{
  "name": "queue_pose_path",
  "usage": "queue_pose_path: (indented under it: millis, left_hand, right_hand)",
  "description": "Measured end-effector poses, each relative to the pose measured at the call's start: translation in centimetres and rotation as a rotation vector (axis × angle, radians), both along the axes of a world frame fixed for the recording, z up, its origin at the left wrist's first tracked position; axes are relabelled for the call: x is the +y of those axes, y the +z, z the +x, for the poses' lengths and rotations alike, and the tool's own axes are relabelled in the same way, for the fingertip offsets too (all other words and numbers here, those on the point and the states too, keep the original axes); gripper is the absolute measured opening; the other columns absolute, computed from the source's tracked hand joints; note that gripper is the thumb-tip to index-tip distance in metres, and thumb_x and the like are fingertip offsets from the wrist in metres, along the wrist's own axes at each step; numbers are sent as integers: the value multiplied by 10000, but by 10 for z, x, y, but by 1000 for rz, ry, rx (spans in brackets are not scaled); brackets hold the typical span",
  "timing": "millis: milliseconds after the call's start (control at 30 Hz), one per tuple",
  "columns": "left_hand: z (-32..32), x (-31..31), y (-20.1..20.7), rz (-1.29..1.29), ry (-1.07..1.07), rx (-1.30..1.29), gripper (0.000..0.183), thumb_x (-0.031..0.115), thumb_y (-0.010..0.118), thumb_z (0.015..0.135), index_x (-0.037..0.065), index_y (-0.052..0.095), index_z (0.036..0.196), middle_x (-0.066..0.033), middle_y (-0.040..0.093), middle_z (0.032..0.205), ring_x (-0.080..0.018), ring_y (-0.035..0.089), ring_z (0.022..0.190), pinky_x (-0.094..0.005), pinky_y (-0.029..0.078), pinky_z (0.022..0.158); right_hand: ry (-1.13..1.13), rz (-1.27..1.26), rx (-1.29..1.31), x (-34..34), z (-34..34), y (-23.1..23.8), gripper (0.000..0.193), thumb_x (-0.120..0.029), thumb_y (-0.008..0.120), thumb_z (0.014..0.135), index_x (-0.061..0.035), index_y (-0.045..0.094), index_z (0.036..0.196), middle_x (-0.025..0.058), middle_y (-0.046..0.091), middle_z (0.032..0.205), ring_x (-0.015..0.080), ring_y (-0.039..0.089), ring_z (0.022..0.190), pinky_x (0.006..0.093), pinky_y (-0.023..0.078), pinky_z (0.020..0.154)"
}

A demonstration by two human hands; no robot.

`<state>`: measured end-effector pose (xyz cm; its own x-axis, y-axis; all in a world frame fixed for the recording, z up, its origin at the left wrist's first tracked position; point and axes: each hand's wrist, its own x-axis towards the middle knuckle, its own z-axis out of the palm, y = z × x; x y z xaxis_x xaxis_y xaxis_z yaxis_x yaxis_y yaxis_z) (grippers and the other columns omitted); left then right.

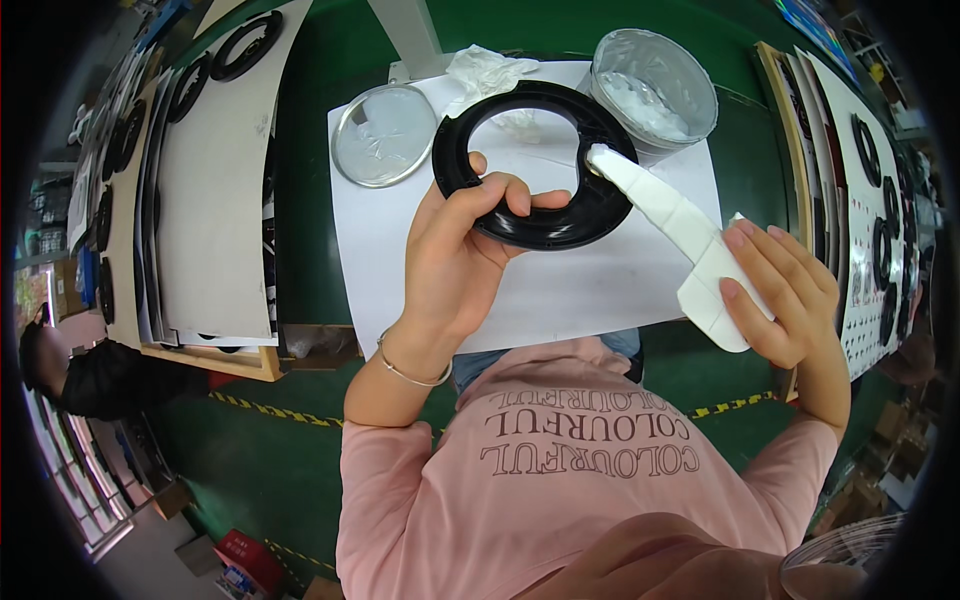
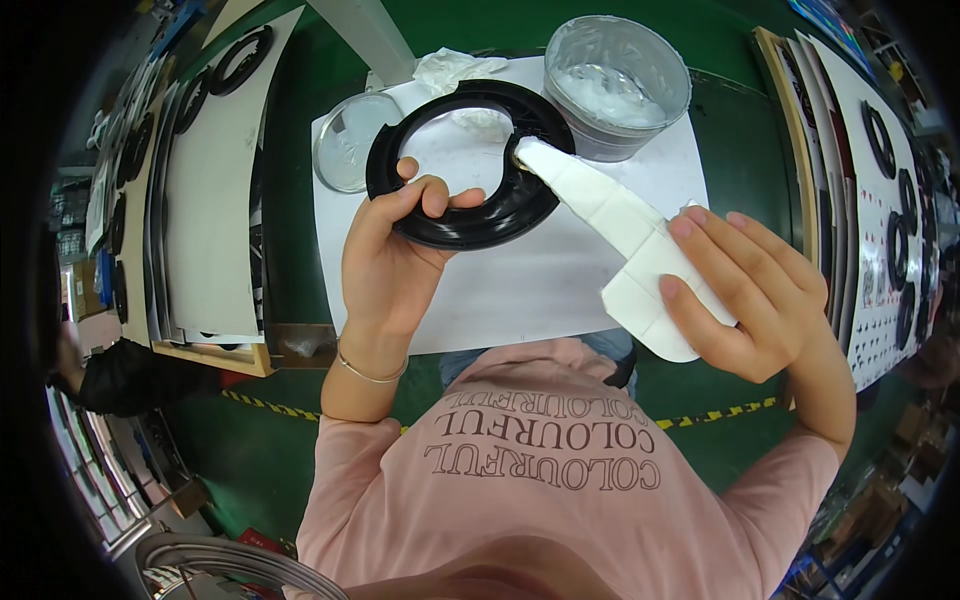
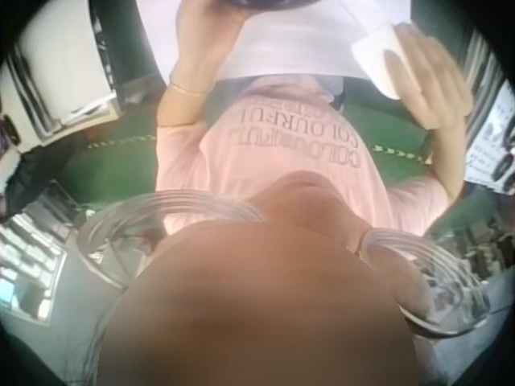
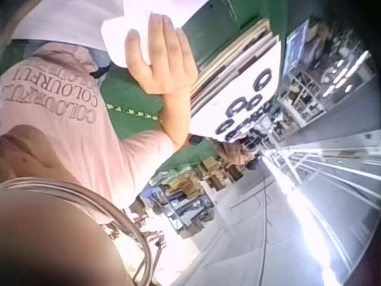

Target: Applying white thermal paste or adhesive to black plastic rings using a small plastic spatula on a manufacturing workbench.

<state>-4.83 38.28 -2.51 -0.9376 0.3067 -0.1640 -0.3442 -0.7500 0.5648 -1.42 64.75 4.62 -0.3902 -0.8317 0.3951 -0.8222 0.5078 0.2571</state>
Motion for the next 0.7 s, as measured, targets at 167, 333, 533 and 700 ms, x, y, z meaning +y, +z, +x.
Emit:
queue_pose_path:
  millis: [167,333,533,700]
  left_hand:
    - [2,0,-2,-69,33,59,83,42,392,831,73,372,905,-88,503,730,-313,579,878,-360,509,715]
    - [1,1,-1,-235,91,177,158,-6,398,812,73,349,940,-104,521,712,-297,586,849,-351,488,723]
    - [8,4,-5,-276,85,299,188,-29,406,810,69,336,953,-101,514,704,-261,582,774,-422,435,807]
    - [7,-1,-12,-238,84,319,180,-36,414,796,65,346,930,-97,502,684,-270,576,767,-432,432,798]
  right_hand:
    - [-16,38,-25,0,0,14,183,-101,603,679,-96,545,853,159,608,904,256,613,809,320,487,724]
    - [-51,-21,-109,10,1,35,182,-37,552,707,-48,532,888,197,597,907,302,605,794,355,493,692]
    - [-291,-537,-323,30,-11,-1,174,15,487,784,36,522,953,170,604,906,286,603,800,309,479,654]
    - [-238,-265,-99,42,-42,-23,245,33,520,749,40,550,992,175,591,936,287,601,819,310,477,720]
